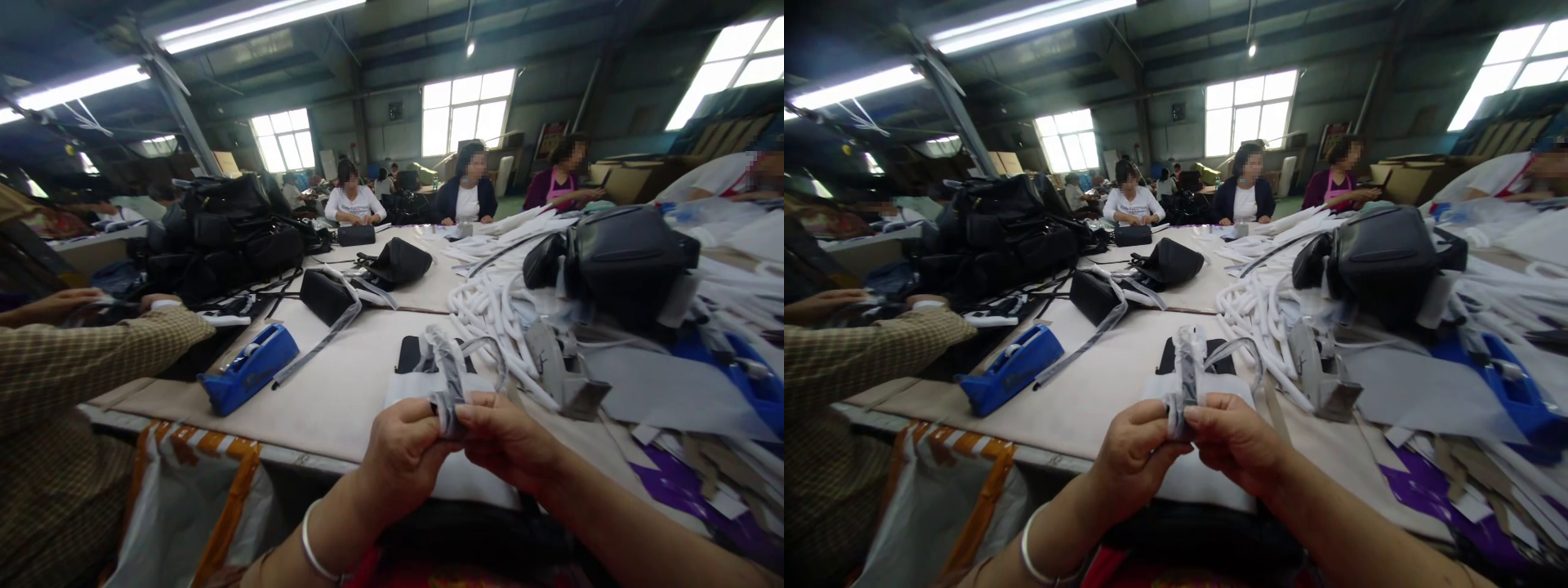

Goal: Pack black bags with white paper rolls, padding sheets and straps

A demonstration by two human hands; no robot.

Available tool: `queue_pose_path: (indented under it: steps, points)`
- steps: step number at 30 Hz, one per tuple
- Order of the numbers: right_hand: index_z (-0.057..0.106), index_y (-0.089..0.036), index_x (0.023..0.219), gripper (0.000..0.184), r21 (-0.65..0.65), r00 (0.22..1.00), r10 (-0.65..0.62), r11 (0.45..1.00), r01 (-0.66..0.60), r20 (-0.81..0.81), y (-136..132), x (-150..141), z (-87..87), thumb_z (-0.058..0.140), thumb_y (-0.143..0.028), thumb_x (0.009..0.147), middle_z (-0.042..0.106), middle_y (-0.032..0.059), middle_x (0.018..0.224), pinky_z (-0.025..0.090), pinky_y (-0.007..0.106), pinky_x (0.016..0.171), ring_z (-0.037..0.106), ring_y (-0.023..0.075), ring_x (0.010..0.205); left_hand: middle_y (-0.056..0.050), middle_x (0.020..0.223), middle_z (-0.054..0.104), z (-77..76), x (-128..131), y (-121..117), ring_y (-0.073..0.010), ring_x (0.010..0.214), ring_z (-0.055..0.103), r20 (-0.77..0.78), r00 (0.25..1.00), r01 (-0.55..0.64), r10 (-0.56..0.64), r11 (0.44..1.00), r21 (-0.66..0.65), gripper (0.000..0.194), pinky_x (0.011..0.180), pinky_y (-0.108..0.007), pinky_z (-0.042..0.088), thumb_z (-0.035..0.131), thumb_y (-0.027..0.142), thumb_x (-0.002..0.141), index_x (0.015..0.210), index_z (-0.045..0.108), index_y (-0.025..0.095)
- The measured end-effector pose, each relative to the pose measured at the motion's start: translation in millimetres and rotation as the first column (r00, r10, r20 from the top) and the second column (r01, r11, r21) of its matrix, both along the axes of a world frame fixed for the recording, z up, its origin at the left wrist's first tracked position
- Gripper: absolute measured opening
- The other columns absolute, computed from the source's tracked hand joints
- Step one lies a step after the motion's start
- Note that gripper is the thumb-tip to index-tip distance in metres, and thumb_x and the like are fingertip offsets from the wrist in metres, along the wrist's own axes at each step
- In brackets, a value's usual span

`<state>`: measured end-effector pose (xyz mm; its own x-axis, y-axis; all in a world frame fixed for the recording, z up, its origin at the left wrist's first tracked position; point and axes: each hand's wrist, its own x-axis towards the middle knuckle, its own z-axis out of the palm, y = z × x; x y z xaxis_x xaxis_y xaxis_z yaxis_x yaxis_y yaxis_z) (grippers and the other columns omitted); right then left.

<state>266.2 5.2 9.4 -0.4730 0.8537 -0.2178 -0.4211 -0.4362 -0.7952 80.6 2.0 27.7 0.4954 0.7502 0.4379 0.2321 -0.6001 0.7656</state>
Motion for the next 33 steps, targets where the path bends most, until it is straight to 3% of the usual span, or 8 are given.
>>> queue_pose_path:
  steps: [5, 9, 12, 14, 19, 21, 27, 33]
  points:
    - [0.058, -0.016, 0.065, 0.034, 0.359, 0.923, -0.169, 0.933, 0.037, 0.345, -4.6, -8.7, 7.8, 0.072, -0.043, 0.079, 0.042, -0.0053, 0.053, 0.026, 0.022, 0.046, 0.033, 0.007, 0.048, -0.001, 0.065, 0.053, 4.6, -5.4, 8.6, -0.0127, 0.062, 0.047, 0.054, 0.998, -0.01, 0.039, 0.887, -0.462, 0.027, 0.059, -0.026, 0.037, 0.069, 0.038, 0.082, 0.069, 0.067, 0.015]
    - [0.065, -0.016, 0.073, 0.024, 0.795, 0.635, -0.518, 0.541, -0.274, 0.572, -7.5, -11.0, 2.6, 0.055, -0.026, 0.092, 0.06, 0.0033, 0.068, 0.039, 0.028, 0.062, 0.052, 0.0144, 0.064, 0.01, 0.051, 0.029, 3.8, -0.2, 17.1, -0.005, 0.046, 0.021, 0.311, 0.924, 0.179, 0.223, 0.465, -0.867, 0.046, 0.046, -0.023, 0.014, 0.08, 0.053, 0.066, 0.062, 0.051, 0.017]
    - [0.067, -0.015, 0.081, 0.023, 0.851, 0.523, -0.684, 0.305, -0.427, 0.508, -9.1, -9.7, -5.4, 0.047, -0.018, 0.093, 0.063, 0.0075, 0.072, 0.039, 0.03, 0.062, 0.053, 0.0165, 0.066, 0.01, 0.051, 0.033, -0.9, 7.3, 18.7, -0.0039, 0.046, 0.022, 0.324, 0.888, 0.157, 0.326, 0.447, -0.881, 0.043, 0.046, -0.023, 0.012, 0.086, 0.044, 0.059, 0.064, 0.053, 0.016]
    - [0.067, -0.016, 0.084, 0.02, 0.847, 0.537, -0.661, 0.335, -0.413, 0.523, -8.8, -5.9, -7.7, 0.049, -0.019, 0.092, 0.063, 0.0075, 0.075, 0.04, 0.03, 0.064, 0.053, 0.017, 0.068, 0.008, 0.052, 0.038, -2.2, 9.3, 17.5, -0.0046, 0.046, 0.026, 0.312, 0.892, 0.116, 0.327, 0.501, -0.857, 0.038, 0.046, -0.022, 0.016, 0.084, 0.042, 0.061, 0.065, 0.058, 0.014]
    - [0.054, -0.017, 0.072, 0.037, 0.398, 0.914, -0.073, 0.912, -0.1, 0.398, 2.1, 6.6, -4.6, 0.063, -0.051, 0.085, 0.042, -0.0046, 0.06, 0.024, 0.022, 0.046, 0.029, 0.0069, 0.048, 0.001, 0.064, 0.052, 0.1, 4.7, 11.2, -0.0118, 0.063, 0.047, 0.16, 0.959, -0.128, 0.236, 0.857, -0.499, 0.02, 0.059, -0.024, 0.035, 0.074, 0.028, 0.075, 0.062, 0.068, 0.014]
    - [0.048, -0.018, 0.071, 0.043, 0.134, 0.99, 0.0, 0.991, -0.019, 0.143, 7.8, 6.0, -2.7, 0.068, -0.056, 0.08, 0.033, -0.0085, 0.056, 0.013, 0.021, 0.043, 0.016, 0.0045, 0.046, -0.001, 0.071, 0.056, -0.8, 2.8, 8.8, -0.0137, 0.069, 0.052, 0.098, 0.98, -0.137, 0.172, 0.946, -0.294, 0.013, 0.063, -0.025, 0.039, 0.07, 0.022, 0.08, 0.069, 0.073, 0.016]
    - [0.058, -0.016, 0.073, 0.032, 0.149, 0.977, -0.128, 0.984, 0.103, 0.169, 10.2, -11.3, 4.9, 0.078, -0.041, 0.073, 0.032, -0.0097, 0.052, 0.013, 0.022, 0.043, 0.018, 0.0045, 0.045, 0.001, 0.065, 0.05, -1.8, -5.5, 14.6, -0.0119, 0.064, 0.047, 0.008, 0.989, -0.134, 0.146, 0.928, -0.348, 0.018, 0.06, -0.025, 0.035, 0.071, 0.027, 0.08, 0.068, 0.068, 0.015]
    - [0.06, -0.015, 0.069, 0.028, 0.744, 0.581, -0.535, 0.639, -0.196, 0.613, 1.9, -23.8, -7.4, 0.055, -0.031, 0.091, 0.055, 0.0017, 0.065, 0.034, 0.028, 0.06, 0.047, 0.0139, 0.062, 0.011, 0.049, 0.03, -3.4, 0.7, 32.0, -0.0047, 0.044, 0.021, 0.26, 0.929, 0.099, 0.263, 0.5, -0.86, 0.043, 0.045, -0.024, 0.012, 0.08, 0.051, 0.066, 0.065, 0.054, 0.016]
